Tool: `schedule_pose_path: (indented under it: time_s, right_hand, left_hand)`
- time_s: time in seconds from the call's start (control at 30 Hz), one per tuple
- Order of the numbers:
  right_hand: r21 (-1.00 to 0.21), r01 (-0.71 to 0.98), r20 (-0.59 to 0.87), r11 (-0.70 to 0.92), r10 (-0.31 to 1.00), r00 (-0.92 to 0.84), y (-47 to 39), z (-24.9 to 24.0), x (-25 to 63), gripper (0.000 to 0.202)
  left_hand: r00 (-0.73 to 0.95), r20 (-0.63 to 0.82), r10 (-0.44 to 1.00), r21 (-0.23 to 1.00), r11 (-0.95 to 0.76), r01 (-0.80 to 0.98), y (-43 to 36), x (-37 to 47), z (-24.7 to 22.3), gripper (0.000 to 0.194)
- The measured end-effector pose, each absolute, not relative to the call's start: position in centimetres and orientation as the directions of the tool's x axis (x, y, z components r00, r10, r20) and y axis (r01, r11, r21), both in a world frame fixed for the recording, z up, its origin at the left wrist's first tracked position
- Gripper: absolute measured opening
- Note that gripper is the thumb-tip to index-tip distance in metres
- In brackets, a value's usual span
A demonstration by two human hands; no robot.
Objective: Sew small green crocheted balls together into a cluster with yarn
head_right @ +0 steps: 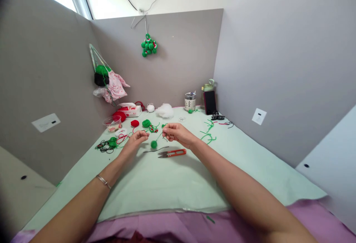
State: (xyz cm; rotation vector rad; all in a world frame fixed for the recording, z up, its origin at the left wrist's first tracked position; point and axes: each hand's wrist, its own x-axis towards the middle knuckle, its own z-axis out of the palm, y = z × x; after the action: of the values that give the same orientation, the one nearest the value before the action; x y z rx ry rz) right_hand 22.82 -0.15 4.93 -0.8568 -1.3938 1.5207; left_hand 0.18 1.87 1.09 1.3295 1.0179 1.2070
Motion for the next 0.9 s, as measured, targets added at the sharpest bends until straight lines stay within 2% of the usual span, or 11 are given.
schedule_pose_path:
  time_s: [0.07,0.13,0.23,0.5,0.6,0.77,0.9]
  right_hand:
    - [-0.996,-0.09,0.051,0.014,0.905,-0.423,-0.5,4.6,22.2,0.033]
    - [-0.999,-0.047,0.035,0.016,0.892,-0.45,-0.6,4.2,21.7,0.034]
    - [-0.999,-0.038,0.023,0.007,0.892,-0.451,-0.7,4.0,21.5,0.035]
    - [-0.997,-0.072,0.033,0.0,0.888,-0.459,-1.1,4.7,21.5,0.033]
    - [-0.994,-0.107,0.043,-0.009,0.88,-0.473,-1.3,4.7,21.3,0.032]
    - [-0.987,-0.161,0.059,-0.02,0.879,-0.473,-1.2,4.5,21.3,0.03]
    - [-0.986,-0.16,0.116,0.045,0.875,-0.469,-1.3,4.5,21.1,0.028]
  left_hand:
    - [0.179,0.21,0.961,0.977,-0.215,0.007,1.5,0.7,1.0,0.029]
    - [0.297,0.251,0.921,0.966,-0.26,-0.011,0.9,1.4,1.0,0.035]
    - [0.444,0.215,0.87,0.976,-0.185,-0.111,-0.1,2.3,0.9,0.041]
    - [0.42,0.252,0.872,0.952,-0.146,-0.269,-1.2,3.4,0.7,0.046]
    - [0.456,0.242,0.857,0.968,-0.183,-0.17,-1.7,3.1,1.3,0.048]
    - [0.394,0.383,0.835,0.865,-0.475,0.166,-2.6,2.7,1.8,0.047]
    - [0.294,0.435,0.851,0.831,-0.505,0.233,-2.7,2.7,1.5,0.04]
